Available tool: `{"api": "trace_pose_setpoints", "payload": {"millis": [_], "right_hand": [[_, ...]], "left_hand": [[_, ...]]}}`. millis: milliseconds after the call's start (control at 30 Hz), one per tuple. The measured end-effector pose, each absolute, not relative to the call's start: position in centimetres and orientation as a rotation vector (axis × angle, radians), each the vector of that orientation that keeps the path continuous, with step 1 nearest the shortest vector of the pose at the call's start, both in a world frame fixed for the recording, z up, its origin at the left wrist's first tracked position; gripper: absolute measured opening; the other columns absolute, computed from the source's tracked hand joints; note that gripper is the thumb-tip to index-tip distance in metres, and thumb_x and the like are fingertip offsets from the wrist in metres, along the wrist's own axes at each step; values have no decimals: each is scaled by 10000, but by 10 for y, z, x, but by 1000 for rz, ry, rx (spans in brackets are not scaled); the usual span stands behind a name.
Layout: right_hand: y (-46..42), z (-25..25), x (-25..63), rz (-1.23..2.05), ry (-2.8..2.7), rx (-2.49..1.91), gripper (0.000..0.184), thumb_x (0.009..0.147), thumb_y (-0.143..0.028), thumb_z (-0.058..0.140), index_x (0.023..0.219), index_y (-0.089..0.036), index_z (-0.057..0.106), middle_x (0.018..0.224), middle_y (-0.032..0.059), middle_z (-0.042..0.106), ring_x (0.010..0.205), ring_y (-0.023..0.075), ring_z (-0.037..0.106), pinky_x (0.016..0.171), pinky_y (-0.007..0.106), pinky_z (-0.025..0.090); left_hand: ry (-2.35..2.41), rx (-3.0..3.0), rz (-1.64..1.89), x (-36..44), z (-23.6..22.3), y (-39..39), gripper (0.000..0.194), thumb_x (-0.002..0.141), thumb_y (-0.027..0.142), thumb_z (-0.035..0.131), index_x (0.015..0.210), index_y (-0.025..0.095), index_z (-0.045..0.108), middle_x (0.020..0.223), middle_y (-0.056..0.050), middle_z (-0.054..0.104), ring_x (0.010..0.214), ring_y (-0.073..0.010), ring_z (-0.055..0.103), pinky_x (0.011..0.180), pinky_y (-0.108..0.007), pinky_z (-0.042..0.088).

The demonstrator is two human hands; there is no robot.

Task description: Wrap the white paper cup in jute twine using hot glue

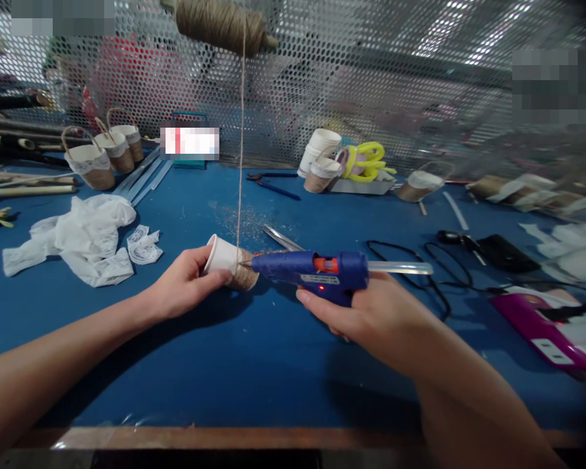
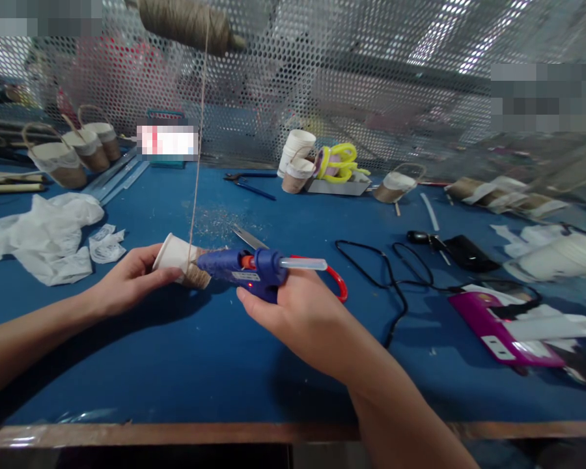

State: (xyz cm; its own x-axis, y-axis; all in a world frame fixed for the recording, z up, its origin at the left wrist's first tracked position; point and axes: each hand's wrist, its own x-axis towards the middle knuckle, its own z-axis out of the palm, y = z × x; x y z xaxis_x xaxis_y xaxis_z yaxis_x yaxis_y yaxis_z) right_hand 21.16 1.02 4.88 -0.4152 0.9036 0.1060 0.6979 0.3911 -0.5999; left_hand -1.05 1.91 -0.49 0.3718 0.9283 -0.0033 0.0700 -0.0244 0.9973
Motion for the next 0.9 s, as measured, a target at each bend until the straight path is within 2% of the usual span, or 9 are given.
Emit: {"api": "trace_pose_setpoints", "payload": {"millis": [67, 133, 233, 333, 467, 667, 833, 900], "right_hand": [[11, 47, 214, 563, -2367, -1307, 232, 706, -272, 552, 474, -257, 541, 369, -33, 410, 358, 115, 337, 401, 280, 270], [11, 47, 216, 290, -2556, -1126, 207, 749, -228, 475, 599, -239, 617, 397, -24, 411, 368, 113, 322, 398, 273, 245], [11, 45, 219, -338, -2749, -743, 342, 787, -89, 332, 739, -188, 656, 405, -9, 441, 369, 117, 351, 393, 258, 249], [9, 45, 221, -661, -2762, -596, 416, 755, -12, 287, 784, -181, 666, 413, 5, 480, 386, 132, 408, 412, 250, 285], [8, 46, 221, -724, -2746, -599, 420, 775, -30, 280, 734, -190, 667, 407, 8, 471, 382, 128, 404, 418, 243, 283], [9, 43, 225, -847, -2733, -645, 392, 768, -38, 314, 798, -200, 670, 425, 12, 486, 392, 132, 415, 429, 252, 263], [6, 47, 220, -920, -2694, -646, 538, 793, -5, 207, 712, -228, 689, 314, -22, 292, 341, 137, 334, 416, 255, 251], [4, 49, 218, -922, -2698, -624, 561, 812, -11, 189, 687, -224, 692, 310, -23, 287, 328, 128, 325, 398, 244, 240]], "left_hand": [[953, 1432, 892, -11, -5, 19, 283, 755, 216, 530, 1009, 111, 598, 1022, -79, 650, 915, -208, 593, 826, -281, 431], [960, 1438, 884, -11, -6, 20, 295, 757, 223, 527, 1017, 99, 590, 1026, -87, 648, 925, -216, 591, 834, -290, 430], [974, 1450, 878, -11, -5, 20, 309, 751, 233, 527, 1016, 83, 584, 1024, -94, 648, 934, -235, 586, 847, -317, 426], [998, 1464, 863, -11, -5, 20, 312, 749, 240, 521, 1008, 77, 582, 1008, -95, 653, 924, -244, 585, 847, -334, 425], [1021, 1488, 844, -12, -5, 20, 316, 764, 245, 503, 1016, 68, 575, 990, -103, 652, 906, -240, 586, 831, -334, 428], [990, 1513, 844, -13, -7, 21, 324, 773, 244, 497, 1038, 69, 565, 1021, -115, 635, 920, -237, 579, 842, -336, 422], [1000, 1530, 833, -13, -7, 20, 323, 777, 236, 482, 1042, 65, 554, 1004, -122, 633, 905, -237, 576, 836, -358, 422], [1019, 1535, 828, -12, -7, 20, 320, 776, 239, 478, 1031, 62, 558, 974, -122, 639, 878, -236, 582, 822, -365, 427]]}}
